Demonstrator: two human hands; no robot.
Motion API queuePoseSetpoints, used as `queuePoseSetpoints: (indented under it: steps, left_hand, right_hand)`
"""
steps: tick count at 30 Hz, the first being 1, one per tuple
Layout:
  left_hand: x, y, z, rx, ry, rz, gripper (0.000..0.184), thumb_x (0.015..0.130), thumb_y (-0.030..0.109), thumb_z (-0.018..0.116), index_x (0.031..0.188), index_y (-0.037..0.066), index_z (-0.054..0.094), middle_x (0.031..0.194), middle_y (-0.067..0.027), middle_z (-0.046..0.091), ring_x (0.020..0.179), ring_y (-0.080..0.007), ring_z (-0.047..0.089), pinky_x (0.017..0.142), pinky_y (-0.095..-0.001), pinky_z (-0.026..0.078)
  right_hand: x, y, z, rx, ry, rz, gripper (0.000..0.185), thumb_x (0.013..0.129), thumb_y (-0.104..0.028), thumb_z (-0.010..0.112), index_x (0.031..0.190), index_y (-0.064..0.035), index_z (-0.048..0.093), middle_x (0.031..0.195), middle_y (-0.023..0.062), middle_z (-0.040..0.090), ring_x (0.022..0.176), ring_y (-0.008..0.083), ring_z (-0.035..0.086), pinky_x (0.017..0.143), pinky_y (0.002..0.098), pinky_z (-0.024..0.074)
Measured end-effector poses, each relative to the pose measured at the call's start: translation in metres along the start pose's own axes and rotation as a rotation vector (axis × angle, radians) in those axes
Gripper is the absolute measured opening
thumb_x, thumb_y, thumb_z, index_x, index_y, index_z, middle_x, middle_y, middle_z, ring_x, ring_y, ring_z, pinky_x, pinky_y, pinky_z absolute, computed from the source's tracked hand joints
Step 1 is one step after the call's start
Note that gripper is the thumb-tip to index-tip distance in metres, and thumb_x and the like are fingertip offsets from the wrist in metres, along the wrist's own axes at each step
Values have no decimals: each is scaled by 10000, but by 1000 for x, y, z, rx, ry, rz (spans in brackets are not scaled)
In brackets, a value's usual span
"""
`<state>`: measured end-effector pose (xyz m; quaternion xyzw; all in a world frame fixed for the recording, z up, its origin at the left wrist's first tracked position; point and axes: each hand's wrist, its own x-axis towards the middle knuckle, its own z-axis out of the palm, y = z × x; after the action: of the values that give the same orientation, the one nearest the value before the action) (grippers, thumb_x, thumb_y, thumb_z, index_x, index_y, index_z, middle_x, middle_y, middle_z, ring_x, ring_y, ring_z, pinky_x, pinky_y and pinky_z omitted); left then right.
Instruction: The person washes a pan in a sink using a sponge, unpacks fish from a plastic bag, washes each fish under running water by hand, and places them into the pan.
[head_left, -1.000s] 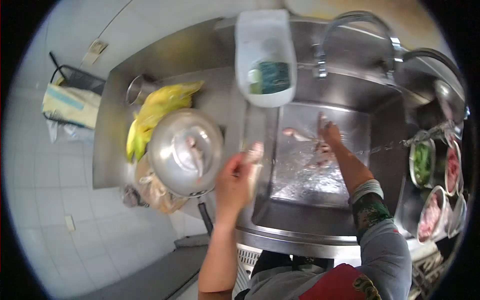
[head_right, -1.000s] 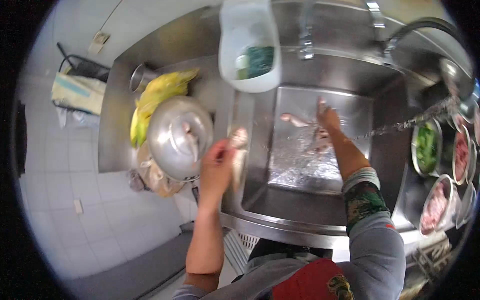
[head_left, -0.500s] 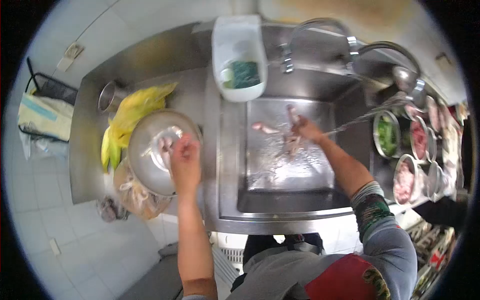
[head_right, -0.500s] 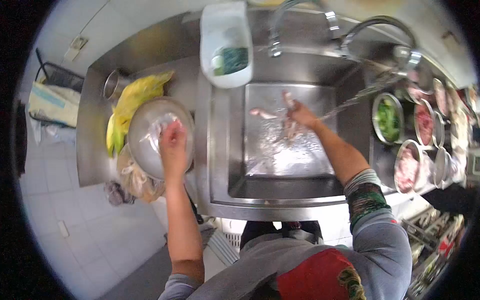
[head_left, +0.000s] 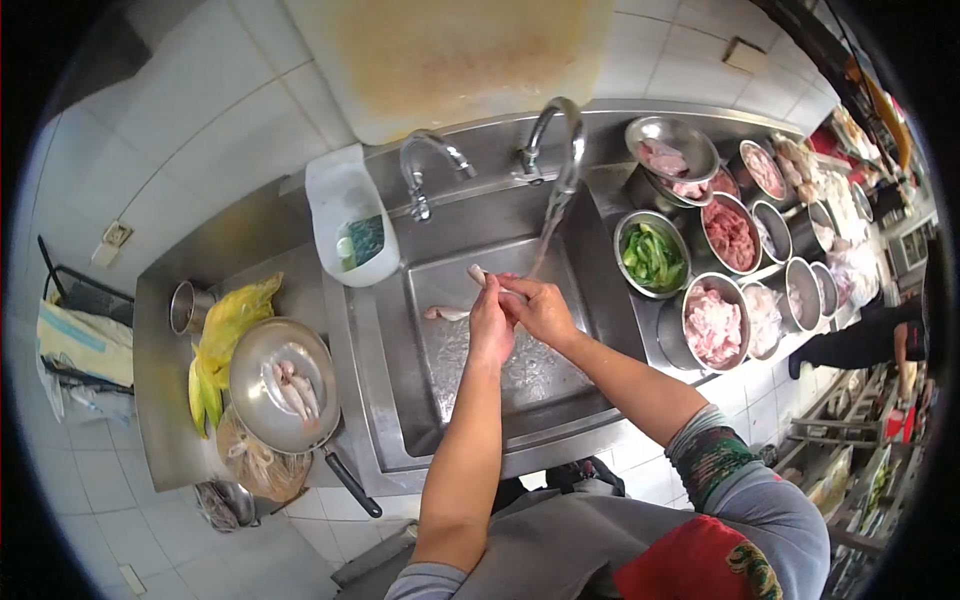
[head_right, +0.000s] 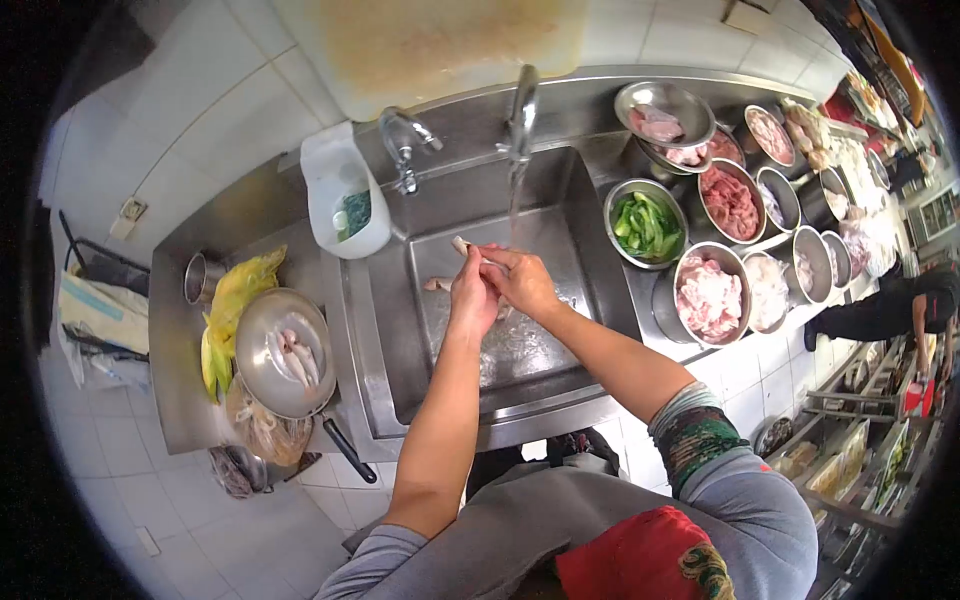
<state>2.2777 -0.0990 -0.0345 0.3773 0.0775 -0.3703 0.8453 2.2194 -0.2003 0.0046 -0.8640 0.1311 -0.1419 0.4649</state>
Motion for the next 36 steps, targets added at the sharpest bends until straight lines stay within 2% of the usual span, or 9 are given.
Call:
queuePoseSetpoints:
  steps: [5, 8, 14, 17, 20, 24, 27, 33, 36]
  left_hand:
    - [9, -2, 35, -10, 77, -60, 391, 1027, 383, 465, 1086, 15, 582, 995, -63, 643, 893, -146, 605, 784, -327, 496]
    - [18, -6, 48, 130, 98, -115, 367, 1013, 379, 499, 1055, 25, 585, 998, -75, 633, 885, -167, 603, 803, -347, 511]
    - [41, -21, 65, 146, 197, -27, 273, 967, 306, 612, 1025, 42, 579, 862, -32, 570, 805, -159, 579, 736, -329, 502]
    - [43, -19, 69, 209, 155, -6, 315, 951, 359, 621, 1000, 52, 571, 833, -12, 548, 777, -142, 558, 674, -302, 458]
    - [44, -13, 71, 324, 91, -27, 287, 939, 298, 654, 1042, 45, 564, 910, -34, 553, 857, -163, 583, 800, -312, 492]
    - [31, -8, 74, 424, -63, -115, 287, 945, 211, 609, 1157, 25, 556, 1041, -58, 585, 955, -187, 609, 852, -323, 490]
    - [24, -1, 65, 624, -111, -205, 299, 941, 183, 583, 1183, 9, 552, 1103, -82, 600, 986, -213, 611, 859, -343, 489]
    - [3, 16, 25, 1596, -57, 194, 237, 893, 164, 605, 1050, -14, 618, 887, -103, 648, 825, -187, 610, 782, -328, 481]
    - [-34, 53, 7, 1637, -44, 93, 297, 877, 198, 631, 1103, 5, 633, 959, -182, 687, 866, -327, 655, 783, -393, 486]
  right_hand:
    - [-1, 14, -27, 55, 42, -198, 243, 857, -173, 679, 1072, -59, 679, 1001, 203, 689, 902, 369, 674, 786, 414, 534]
    - [-6, 16, -36, 72, 62, 84, 231, 848, -199, 694, 1004, -36, 643, 933, 197, 696, 850, 360, 690, 756, 418, 539]
    - [-11, 31, -53, 123, 51, 181, 290, 829, -208, 741, 951, -21, 556, 777, 158, 663, 739, 220, 692, 650, 349, 525]
    - [-12, 34, -67, 49, 45, 216, 299, 846, -242, 715, 994, -28, 567, 778, 207, 665, 769, 347, 691, 694, 410, 534]
    - [-11, 42, -59, 286, 230, 110, 276, 847, -226, 726, 992, -24, 608, 771, 184, 673, 727, 327, 675, 671, 399, 529]
    - [-8, 58, -59, 283, 129, 168, 192, 851, -179, 732, 887, -8, 653, 724, 108, 677, 628, 202, 638, 612, 328, 519]
    - [-14, 78, -54, 633, 134, 309, 139, 857, -118, 720, 808, -2, 661, 663, 42, 652, 586, 80, 598, 555, 258, 495]
    - [-46, 62, -88, 414, 112, 317, 121, 861, -102, 716, 815, 2, 677, 682, 66, 678, 606, 101, 644, 558, 270, 511]
    - [-53, 59, -91, 320, 66, 315, 132, 867, -114, 718, 812, 2, 688, 690, 78, 692, 619, 120, 678, 559, 271, 523]
